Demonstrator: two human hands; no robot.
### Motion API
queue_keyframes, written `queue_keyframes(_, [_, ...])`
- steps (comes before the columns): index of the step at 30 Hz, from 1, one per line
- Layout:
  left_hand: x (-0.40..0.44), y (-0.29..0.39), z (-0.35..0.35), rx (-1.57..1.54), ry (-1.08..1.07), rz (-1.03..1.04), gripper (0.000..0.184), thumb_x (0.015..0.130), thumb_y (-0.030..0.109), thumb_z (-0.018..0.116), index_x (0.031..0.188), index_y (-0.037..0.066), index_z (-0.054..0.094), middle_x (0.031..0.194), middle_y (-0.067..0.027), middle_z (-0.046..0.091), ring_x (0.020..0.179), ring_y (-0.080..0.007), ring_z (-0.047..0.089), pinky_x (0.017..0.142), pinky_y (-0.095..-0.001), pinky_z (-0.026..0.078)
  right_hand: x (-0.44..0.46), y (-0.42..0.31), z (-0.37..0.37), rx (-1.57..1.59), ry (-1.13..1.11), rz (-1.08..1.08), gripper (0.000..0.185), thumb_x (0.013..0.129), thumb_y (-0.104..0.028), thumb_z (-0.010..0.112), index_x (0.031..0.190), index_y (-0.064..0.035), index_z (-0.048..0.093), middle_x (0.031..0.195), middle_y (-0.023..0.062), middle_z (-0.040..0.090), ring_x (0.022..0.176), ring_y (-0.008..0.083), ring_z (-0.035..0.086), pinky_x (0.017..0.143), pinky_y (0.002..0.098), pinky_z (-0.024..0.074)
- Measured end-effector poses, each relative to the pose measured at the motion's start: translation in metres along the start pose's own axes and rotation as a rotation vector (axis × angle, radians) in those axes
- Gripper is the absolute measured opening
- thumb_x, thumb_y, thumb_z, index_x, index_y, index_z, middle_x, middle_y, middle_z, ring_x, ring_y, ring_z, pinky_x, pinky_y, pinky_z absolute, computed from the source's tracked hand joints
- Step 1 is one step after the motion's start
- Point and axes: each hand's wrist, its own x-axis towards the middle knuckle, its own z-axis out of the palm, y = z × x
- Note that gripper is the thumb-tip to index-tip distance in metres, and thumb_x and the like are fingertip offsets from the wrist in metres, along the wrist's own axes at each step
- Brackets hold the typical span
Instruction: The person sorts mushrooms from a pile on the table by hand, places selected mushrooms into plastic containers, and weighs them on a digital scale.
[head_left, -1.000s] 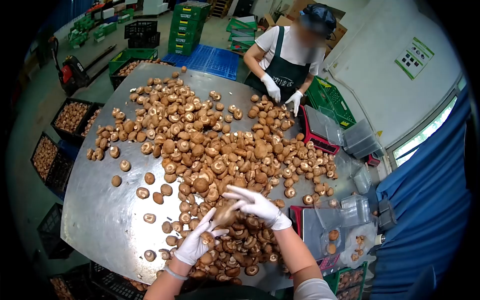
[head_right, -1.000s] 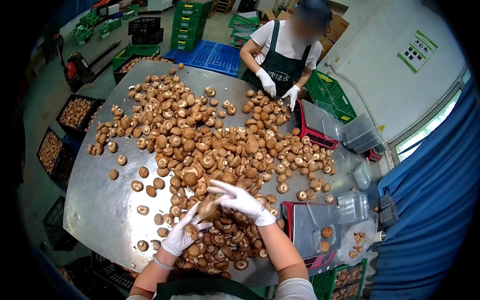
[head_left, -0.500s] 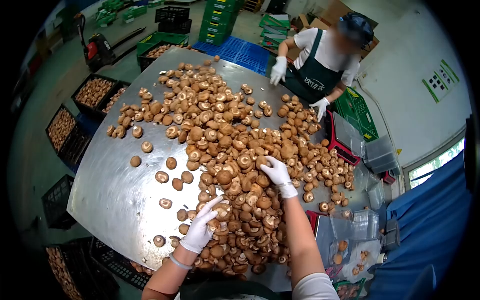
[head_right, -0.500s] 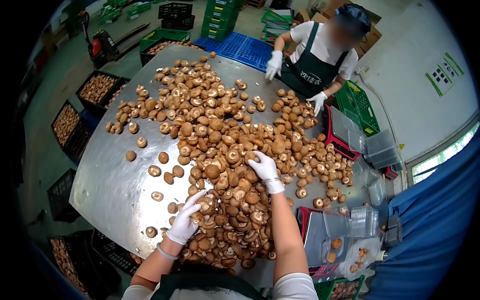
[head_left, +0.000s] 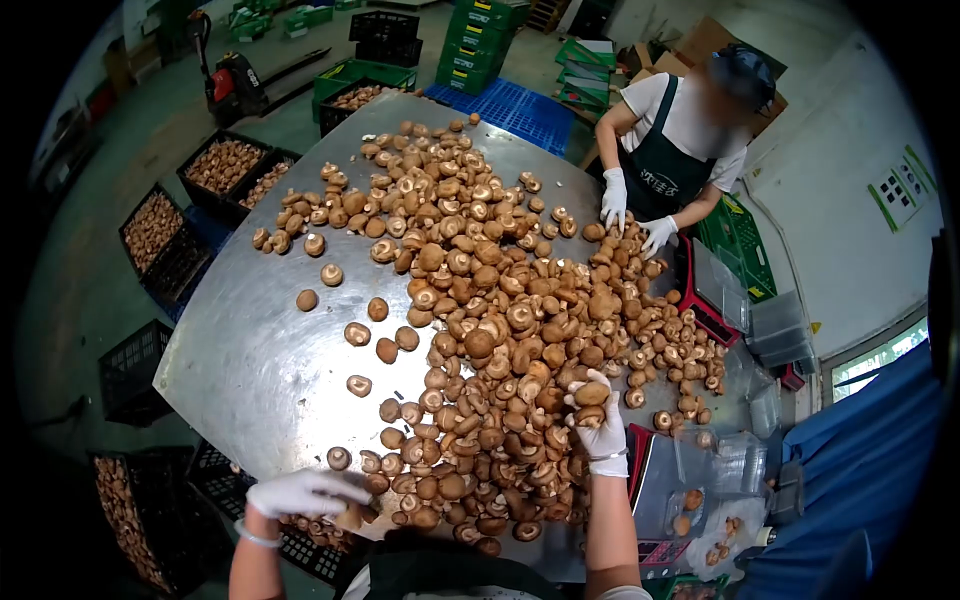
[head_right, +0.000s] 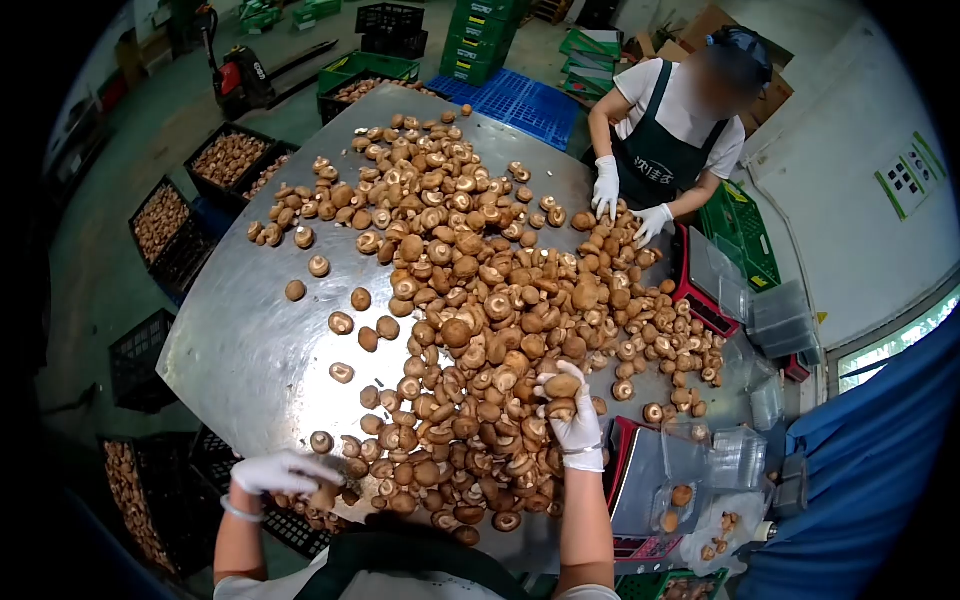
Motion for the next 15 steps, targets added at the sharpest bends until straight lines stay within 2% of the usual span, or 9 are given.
queue_keyframes(2, [-0.03, 0.001, 0.009, 0.444, 0.191, -0.119, 0.04, 0.088, 0.014, 0.061, 0.127, 0.009, 0.057, 0.112, -0.0075, 0.066, 0.087, -0.0148, 0.064, 0.081, -0.0279, 0.052, -0.004, 0.004, 0.015, -0.162, -0.014, 0.058, 0.052, 0.095, -0.047, 0.044, 0.13, -0.0094, 0.042, 0.114, 0.0149, 0.059, 0.098, 0.0257, 0.062, 0.067, 0.0355, 0.0556])
queue_keyframes(3, [-0.031, 0.011, 0.013, 0.446, 0.182, -0.117, 0.04, 0.088, 0.014, 0.061, 0.127, 0.009, 0.057, 0.112, -0.0075, 0.066, 0.087, -0.0148, 0.064, 0.081, -0.0279, 0.052, -0.006, 0.009, 0.025, -0.289, 0.006, 0.093, 0.051, 0.095, -0.047, 0.044, 0.129, -0.0094, 0.043, 0.114, 0.0141, 0.059, 0.098, 0.0247, 0.063, 0.068, 0.035, 0.0555])
queue_keyframes(5, [-0.016, 0.031, 0.029, 0.263, 0.46, -0.27, 0.043, 0.087, 0.015, 0.065, 0.128, 0.005, 0.055, 0.112, -0.0095, 0.066, 0.098, -0.0165, 0.063, 0.083, -0.0272, 0.051, -0.01, 0.024, 0.059, -0.468, 0.024, 0.143, 0.047, 0.095, -0.044, 0.049, 0.126, -0.0095, 0.048, 0.114, 0.0119, 0.06, 0.098, 0.0225, 0.062, 0.072, 0.0334, 0.0546])
queue_keyframes(6, [0.001, 0.031, 0.035, -0.088, 0.476, -0.282, 0.048, 0.089, 0.017, 0.063, 0.134, 0.005, 0.049, 0.12, -0.0106, 0.061, 0.105, -0.0189, 0.061, 0.081, -0.0259, 0.051, -0.013, 0.035, 0.082, -0.522, 0.02, 0.158, 0.043, 0.094, -0.041, 0.052, 0.123, -0.0095, 0.052, 0.114, 0.0106, 0.06, 0.098, 0.0212, 0.062, 0.075, 0.0322, 0.0539])
queue_keyframes(8, [0.039, 0.027, 0.055, -0.462, 0.445, 0.007, 0.053, 0.096, 0.032, 0.052, 0.14, 0.004, 0.039, 0.129, -0.0114, 0.055, 0.109, -0.0205, 0.059, 0.077, -0.0262, 0.052, -0.019, 0.065, 0.107, -0.979, -0.043, 0.083, 0.035, 0.092, -0.031, 0.056, 0.117, -0.007, 0.059, 0.115, 0.0084, 0.063, 0.1, 0.0196, 0.062, 0.085, 0.0295, 0.0506])
queue_keyframes(10, [0.075, 0.024, 0.068, -0.745, 0.303, -0.055, 0.065, 0.099, 0.051, 0.034, 0.142, 0.002, 0.033, 0.131, -0.0119, 0.052, 0.11, -0.0224, 0.058, 0.076, -0.0297, 0.052, -0.036, 0.094, 0.129, -1.097, -0.154, -0.13, 0.037, 0.089, -0.031, 0.06, 0.117, -0.0064, 0.059, 0.115, 0.0107, 0.062, 0.102, 0.0236, 0.061, 0.089, 0.0323, 0.048])
queue_keyframes(12, [0.104, -0.042, 0.073, -1.062, 0.187, -0.058, 0.078, 0.095, 0.063, 0.022, 0.139, 0.001, 0.035, 0.13, -0.0138, 0.053, 0.111, -0.0247, 0.058, 0.078, -0.0338, 0.053, -0.044, 0.112, 0.143, -1.446, -0.342, -0.317, 0.045, 0.087, -0.032, 0.062, 0.123, -0.0063, 0.056, 0.116, 0.0145, 0.059, 0.107, 0.0279, 0.058, 0.092, 0.0361, 0.0459])
queue_keyframes(13, [0.114, -0.03, 0.078, -1.185, 0.2, -0.036, 0.079, 0.092, 0.068, 0.022, 0.135, 0.005, 0.04, 0.118, -0.0139, 0.058, 0.1, -0.0253, 0.062, 0.078, -0.0379, 0.055, -0.047, 0.114, 0.152, -1.419, -0.422, -0.313, 0.049, 0.081, -0.03, 0.067, 0.123, -0.0066, 0.057, 0.12, 0.0131, 0.059, 0.111, 0.0308, 0.055, 0.097, 0.0398, 0.0428])
queue_keyframes(15, [0.125, -0.026, 0.078, -1.396, 0.352, -0.051, 0.074, 0.094, 0.064, 0.023, 0.136, 0.005, 0.04, 0.126, -0.0148, 0.054, 0.109, -0.0277, 0.058, 0.085, -0.0395, 0.053, -0.044, 0.106, 0.149, -1.44, -0.428, -0.422, 0.051, 0.078, -0.03, 0.07, 0.122, -0.007, 0.058, 0.12, 0.0126, 0.059, 0.112, 0.0298, 0.055, 0.098, 0.0391, 0.0426])
